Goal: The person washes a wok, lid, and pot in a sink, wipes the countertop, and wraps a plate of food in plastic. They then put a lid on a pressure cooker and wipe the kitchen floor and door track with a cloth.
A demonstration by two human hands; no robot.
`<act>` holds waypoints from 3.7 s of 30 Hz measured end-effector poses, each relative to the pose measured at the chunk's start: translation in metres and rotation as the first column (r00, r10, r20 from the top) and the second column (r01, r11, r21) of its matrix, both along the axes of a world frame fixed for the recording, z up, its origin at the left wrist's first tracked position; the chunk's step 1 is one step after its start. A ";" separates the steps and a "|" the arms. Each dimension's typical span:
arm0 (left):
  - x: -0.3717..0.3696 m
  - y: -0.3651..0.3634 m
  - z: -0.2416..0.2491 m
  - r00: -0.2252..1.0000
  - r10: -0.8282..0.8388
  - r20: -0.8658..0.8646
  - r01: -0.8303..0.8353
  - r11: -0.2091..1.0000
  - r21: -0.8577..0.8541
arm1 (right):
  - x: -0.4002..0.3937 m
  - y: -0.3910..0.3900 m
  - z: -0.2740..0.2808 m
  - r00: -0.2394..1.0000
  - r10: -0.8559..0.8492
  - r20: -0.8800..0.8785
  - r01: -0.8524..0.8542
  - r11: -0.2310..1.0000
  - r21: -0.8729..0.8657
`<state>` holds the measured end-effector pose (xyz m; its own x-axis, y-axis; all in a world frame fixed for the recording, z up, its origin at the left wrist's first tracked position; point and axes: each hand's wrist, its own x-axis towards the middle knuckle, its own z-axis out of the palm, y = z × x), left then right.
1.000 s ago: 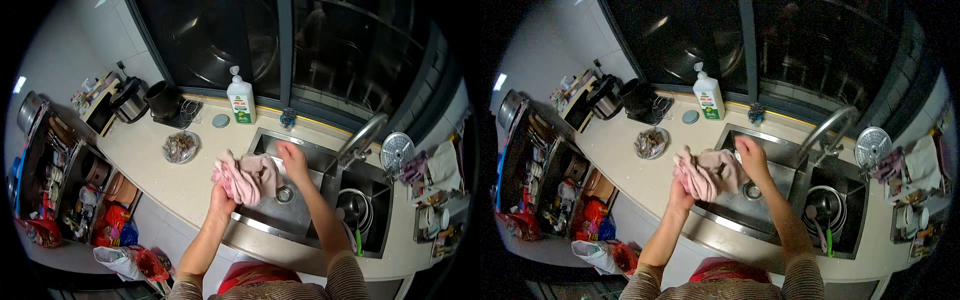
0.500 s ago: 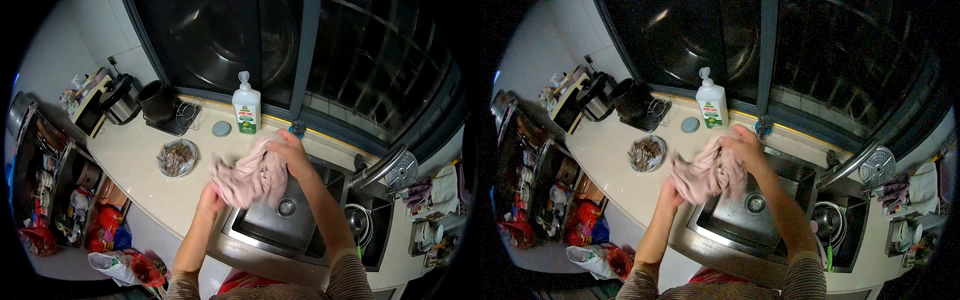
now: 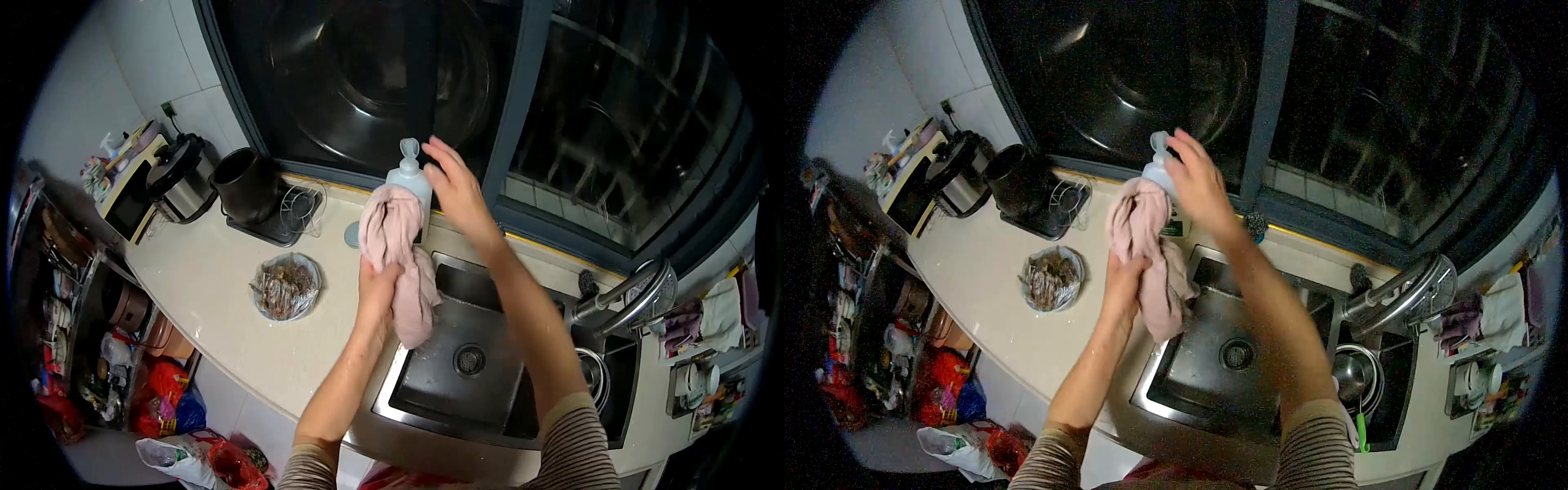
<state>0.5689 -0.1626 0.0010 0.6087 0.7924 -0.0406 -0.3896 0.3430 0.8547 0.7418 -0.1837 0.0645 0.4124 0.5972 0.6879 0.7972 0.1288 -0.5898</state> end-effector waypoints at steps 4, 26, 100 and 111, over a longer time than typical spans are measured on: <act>0.032 0.052 -0.002 0.978 -0.206 -0.025 0.201 0.969 -0.141 | 0.035 0.033 0.011 0.978 -0.015 0.209 0.089 0.932 -0.350; 0.085 0.104 0.016 0.899 -0.419 0.127 0.437 0.877 -0.200 | 0.040 0.040 -0.005 0.891 -0.037 0.452 0.173 0.949 -0.264; -0.349 -0.495 -0.942 0.560 0.091 -0.824 0.809 -0.278 0.519 | -0.468 -0.662 -0.989 0.957 -0.244 0.159 0.280 0.624 -0.729; -0.239 -0.462 -0.960 0.554 0.063 -0.830 0.780 -0.387 0.491 | -0.398 -0.679 -1.064 0.822 -0.383 0.422 0.526 0.223 -0.821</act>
<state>0.3296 -0.6249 -0.9590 0.9672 -0.2312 -0.1053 -0.1964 -0.9434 0.2672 0.3437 -0.8624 -0.9996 0.8044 0.5919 -0.0515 0.5929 -0.8053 0.0040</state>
